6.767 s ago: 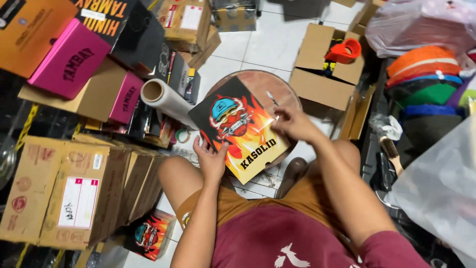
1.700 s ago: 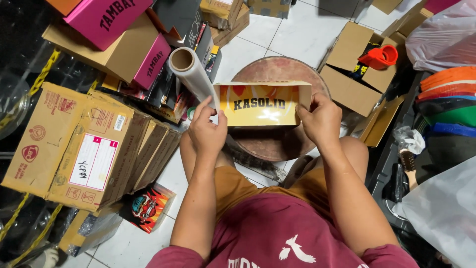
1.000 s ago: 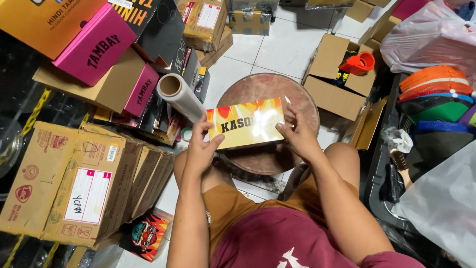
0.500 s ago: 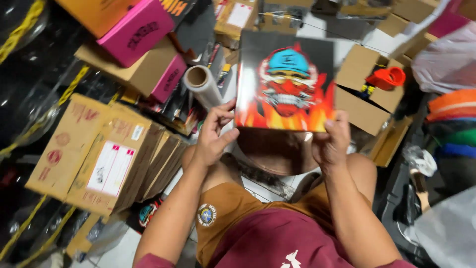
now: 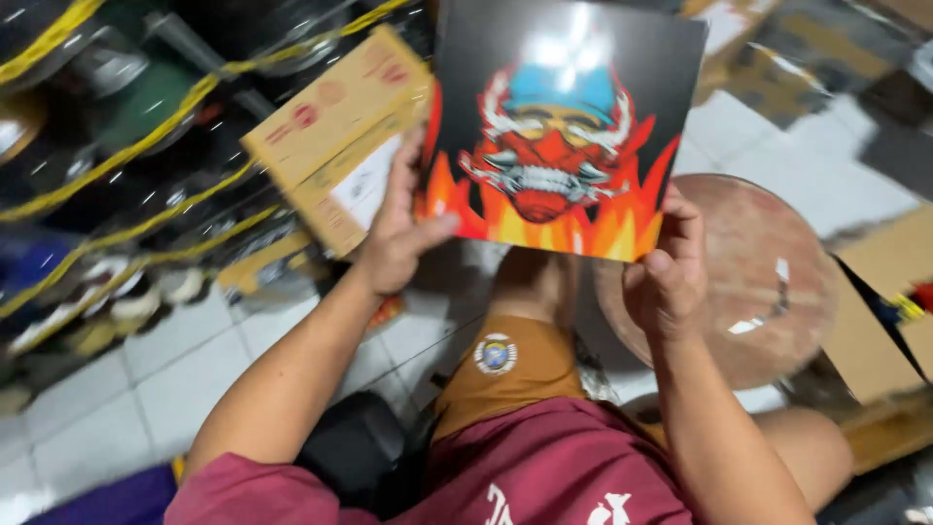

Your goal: Unboxing caps from shipping and product packaging to display them.

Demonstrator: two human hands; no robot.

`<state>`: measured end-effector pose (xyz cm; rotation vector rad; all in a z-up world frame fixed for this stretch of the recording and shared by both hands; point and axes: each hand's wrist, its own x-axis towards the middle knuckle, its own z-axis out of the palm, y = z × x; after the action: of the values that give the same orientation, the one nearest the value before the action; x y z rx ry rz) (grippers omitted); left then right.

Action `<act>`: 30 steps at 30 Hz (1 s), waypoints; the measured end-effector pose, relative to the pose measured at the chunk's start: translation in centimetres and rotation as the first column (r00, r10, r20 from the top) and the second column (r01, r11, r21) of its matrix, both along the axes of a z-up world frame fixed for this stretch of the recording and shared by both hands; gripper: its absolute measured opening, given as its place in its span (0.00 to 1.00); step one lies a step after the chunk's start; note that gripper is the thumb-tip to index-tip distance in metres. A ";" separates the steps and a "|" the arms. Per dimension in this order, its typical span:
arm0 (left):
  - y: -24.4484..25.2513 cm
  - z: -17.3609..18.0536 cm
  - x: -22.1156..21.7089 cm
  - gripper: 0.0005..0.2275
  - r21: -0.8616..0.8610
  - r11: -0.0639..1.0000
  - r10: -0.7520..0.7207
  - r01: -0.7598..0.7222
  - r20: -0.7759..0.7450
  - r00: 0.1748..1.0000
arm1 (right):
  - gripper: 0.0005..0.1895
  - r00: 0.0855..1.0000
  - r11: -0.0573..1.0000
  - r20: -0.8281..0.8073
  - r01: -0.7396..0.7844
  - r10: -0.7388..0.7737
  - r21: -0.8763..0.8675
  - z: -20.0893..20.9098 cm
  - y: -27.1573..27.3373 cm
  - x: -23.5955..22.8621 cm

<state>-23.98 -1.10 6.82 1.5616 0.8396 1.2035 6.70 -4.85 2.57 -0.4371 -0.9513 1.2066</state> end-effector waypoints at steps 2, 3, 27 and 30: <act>-1.6 -0.5 -4.6 0.41 -0.102 0.991 0.123 -0.086 0.451 0.884 | 0.34 0.980 0.995 0.188 -0.075 0.061 0.068 1.4 0.5 -2.2; -2.2 -0.6 -7.5 0.38 -0.040 0.987 0.155 -0.157 0.518 0.841 | 0.35 0.950 0.993 0.306 -0.094 0.069 0.069 1.9 0.5 -3.1; -14.1 -35.7 -34.1 0.25 -0.648 0.253 0.767 -0.719 -0.318 0.557 | 0.13 0.790 0.806 0.552 0.130 0.267 -0.577 -12.9 1.2 -4.2; -12.8 -37.6 -32.7 0.20 -0.631 0.437 0.729 -0.642 -0.170 0.663 | 0.12 0.781 0.802 0.573 0.165 0.249 -0.574 -13.8 0.9 -3.6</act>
<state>-56.71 -13.92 -30.82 0.5099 1.7055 1.3220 3.13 -3.96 -11.23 -1.4175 -1.1230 1.4307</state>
